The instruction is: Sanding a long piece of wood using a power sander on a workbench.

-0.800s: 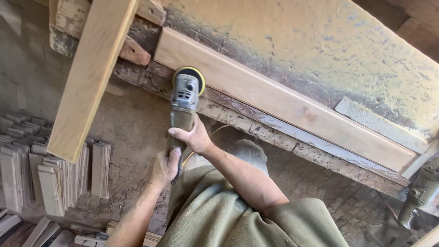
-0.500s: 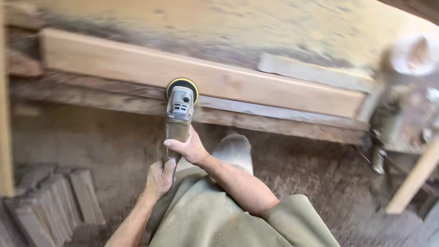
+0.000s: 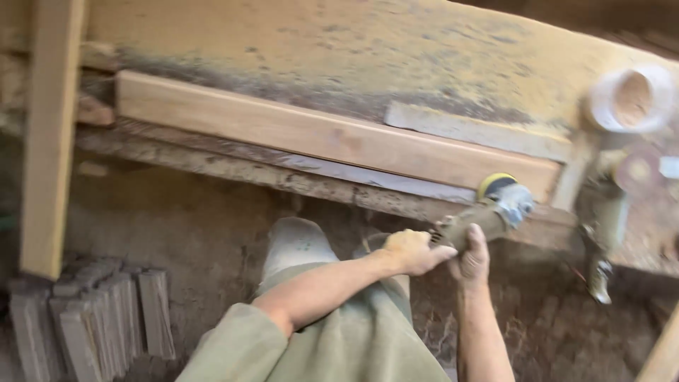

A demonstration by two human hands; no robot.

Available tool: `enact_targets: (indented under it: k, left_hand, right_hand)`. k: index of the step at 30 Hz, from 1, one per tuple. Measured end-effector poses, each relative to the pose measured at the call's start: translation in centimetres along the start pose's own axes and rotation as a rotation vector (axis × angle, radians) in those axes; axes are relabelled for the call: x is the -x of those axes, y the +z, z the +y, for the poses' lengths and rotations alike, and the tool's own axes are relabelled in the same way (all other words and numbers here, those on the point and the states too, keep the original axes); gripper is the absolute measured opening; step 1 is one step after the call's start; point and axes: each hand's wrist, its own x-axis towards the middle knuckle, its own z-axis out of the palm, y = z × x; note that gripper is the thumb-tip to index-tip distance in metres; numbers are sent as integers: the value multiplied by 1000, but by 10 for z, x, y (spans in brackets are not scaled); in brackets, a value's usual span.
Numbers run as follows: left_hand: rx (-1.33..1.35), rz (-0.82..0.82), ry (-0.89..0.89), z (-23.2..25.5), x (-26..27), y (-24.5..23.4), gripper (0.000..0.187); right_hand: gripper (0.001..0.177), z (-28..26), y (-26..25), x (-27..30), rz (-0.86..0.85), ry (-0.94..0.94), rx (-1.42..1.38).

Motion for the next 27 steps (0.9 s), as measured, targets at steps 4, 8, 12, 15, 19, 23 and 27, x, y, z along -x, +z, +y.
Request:
enact_targets:
  k: [4, 8, 12, 15, 19, 23, 27]
  left_hand:
    - [63, 64, 0, -55, 26, -22, 103]
    - [159, 209, -108, -148, 65, -48, 99]
    - [411, 551, -161, -251, 120, -73, 76]
    - [596, 728, -199, -324, 157, -91, 62]
    - [746, 895, -355, -389, 196, -119, 62]
    - [842, 997, -326, -404, 220, -145, 65]
    - [860, 962, -252, -399, 207, -117, 66]
  right_hand:
    - [41, 24, 93, 27, -71, 41, 3]
    - [20, 93, 196, 49, -95, 30, 150]
    - [34, 191, 263, 42, -350, 76, 496]
    - [37, 254, 343, 53, -571, 118, 586]
    - [40, 314, 463, 81, -787, 71, 649]
    - [41, 321, 522, 95, -854, 196, 847]
    - [57, 294, 498, 96, -766, 296, 907]
